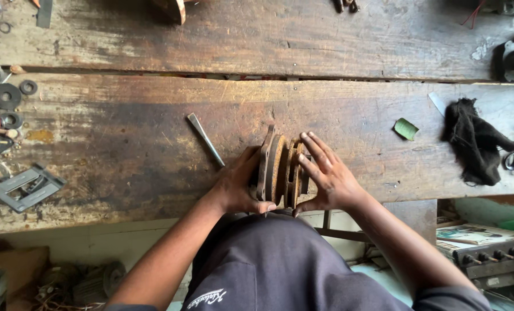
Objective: The person fits a rusty pulley onto a pump housing on a wooden workbench, pressing and rotating the parts to seat them together. They then use a screwdriver to scrape rust and old gasket material from the pump cover and housing surfaces, working around the edges of each part.
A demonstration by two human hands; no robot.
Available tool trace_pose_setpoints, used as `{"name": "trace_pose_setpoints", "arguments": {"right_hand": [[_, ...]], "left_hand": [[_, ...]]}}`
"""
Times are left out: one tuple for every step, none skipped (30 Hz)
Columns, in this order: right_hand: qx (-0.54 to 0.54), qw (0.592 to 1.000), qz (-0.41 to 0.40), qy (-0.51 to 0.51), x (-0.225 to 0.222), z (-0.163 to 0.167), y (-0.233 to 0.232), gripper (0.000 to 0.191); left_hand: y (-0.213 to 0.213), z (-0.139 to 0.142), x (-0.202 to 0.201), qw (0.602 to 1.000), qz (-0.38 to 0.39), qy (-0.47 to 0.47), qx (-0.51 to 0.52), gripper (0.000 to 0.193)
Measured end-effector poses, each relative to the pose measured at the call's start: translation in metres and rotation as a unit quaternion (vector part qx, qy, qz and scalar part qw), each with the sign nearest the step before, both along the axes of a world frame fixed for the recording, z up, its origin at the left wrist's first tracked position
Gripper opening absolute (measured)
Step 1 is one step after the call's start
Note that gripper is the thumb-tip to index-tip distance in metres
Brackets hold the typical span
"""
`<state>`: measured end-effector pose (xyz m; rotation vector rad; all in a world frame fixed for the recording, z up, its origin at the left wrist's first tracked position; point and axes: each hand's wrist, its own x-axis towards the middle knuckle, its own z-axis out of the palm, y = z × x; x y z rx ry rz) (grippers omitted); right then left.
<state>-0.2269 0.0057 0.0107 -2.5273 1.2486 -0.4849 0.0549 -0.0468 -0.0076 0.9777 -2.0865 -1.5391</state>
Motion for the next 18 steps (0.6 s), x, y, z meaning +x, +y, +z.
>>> {"name": "trace_pose_setpoints", "arguments": {"right_hand": [[-0.018, 0.999, 0.022, -0.024, 0.001, 0.0, -0.006, 0.136], [-0.035, 0.997, 0.045, -0.049, 0.0, -0.001, -0.012, 0.137], [-0.045, 0.995, 0.055, -0.063, 0.0, -0.004, -0.017, 0.137], [-0.054, 0.993, 0.064, -0.079, -0.001, -0.007, -0.018, 0.137], [-0.062, 0.991, 0.075, -0.095, -0.002, -0.012, -0.018, 0.138], [0.009, 0.998, 0.017, -0.067, -0.002, -0.017, -0.012, 0.14], [0.077, 0.996, -0.04, -0.036, -0.001, -0.022, -0.004, 0.143], [0.144, 0.985, -0.096, -0.003, -0.002, -0.026, 0.0, 0.146], [0.298, 0.933, -0.18, -0.088, -0.002, -0.033, -0.002, 0.14], [0.44, 0.843, -0.26, -0.172, 0.0, -0.039, -0.003, 0.133], [0.561, 0.719, -0.327, -0.247, -0.001, -0.039, -0.005, 0.127], [0.481, 0.787, -0.306, -0.237, -0.005, -0.039, -0.008, 0.125], [0.396, 0.843, -0.285, -0.225, -0.009, -0.037, -0.006, 0.123], [0.311, 0.89, -0.262, -0.208, -0.015, -0.03, 0.0, 0.122], [0.223, 0.929, -0.228, -0.188, -0.02, -0.022, 0.003, 0.12], [0.137, 0.957, -0.192, -0.167, -0.024, -0.013, 0.008, 0.118], [0.05, 0.975, -0.159, -0.148, -0.025, -0.007, 0.014, 0.116], [-0.003, 0.991, -0.103, -0.09, -0.023, -0.003, 0.016, 0.121]], "left_hand": [[0.001, -0.001, 0.0, 1.0, 0.001, -0.004, -0.008, 0.129], [0.001, -0.002, -0.001, 1.0, 0.004, -0.009, -0.015, 0.128], [0.001, -0.004, 0.0, 1.0, 0.005, -0.004, -0.02, 0.126], [0.001, -0.005, 0.0, 1.0, 0.006, -0.001, -0.022, 0.124], [0.001, -0.007, 0.001, 1.0, 0.008, 0.002, -0.025, 0.122], [0.0, -0.008, 0.003, 1.0, 0.002, 0.008, -0.008, 0.124], [-0.003, -0.009, 0.004, 1.0, -0.004, 0.016, 0.007, 0.127], [-0.005, -0.009, 0.004, 0.999, -0.01, 0.025, 0.019, 0.13], [-0.005, -0.008, 0.002, 1.0, -0.012, 0.003, 0.007, 0.132], [-0.005, -0.007, 0.0, 1.0, -0.018, -0.018, -0.006, 0.135], [-0.004, -0.005, -0.004, 0.999, -0.022, -0.037, -0.02, 0.137], [-0.005, -0.003, -0.006, 0.999, -0.016, -0.032, -0.017, 0.14], [-0.004, -0.001, -0.008, 0.999, -0.014, -0.028, -0.011, 0.143], [-0.004, 0.001, -0.01, 1.0, -0.013, -0.022, -0.002, 0.146], [-0.005, 0.002, -0.01, 1.0, -0.01, -0.025, 0.0, 0.146], [-0.005, 0.003, -0.01, 1.0, -0.007, -0.028, 0.006, 0.146], [-0.004, 0.004, -0.01, 0.999, -0.01, -0.035, 0.013, 0.146], [-0.004, 0.004, -0.009, 0.998, -0.014, -0.058, 0.023, 0.146]]}}
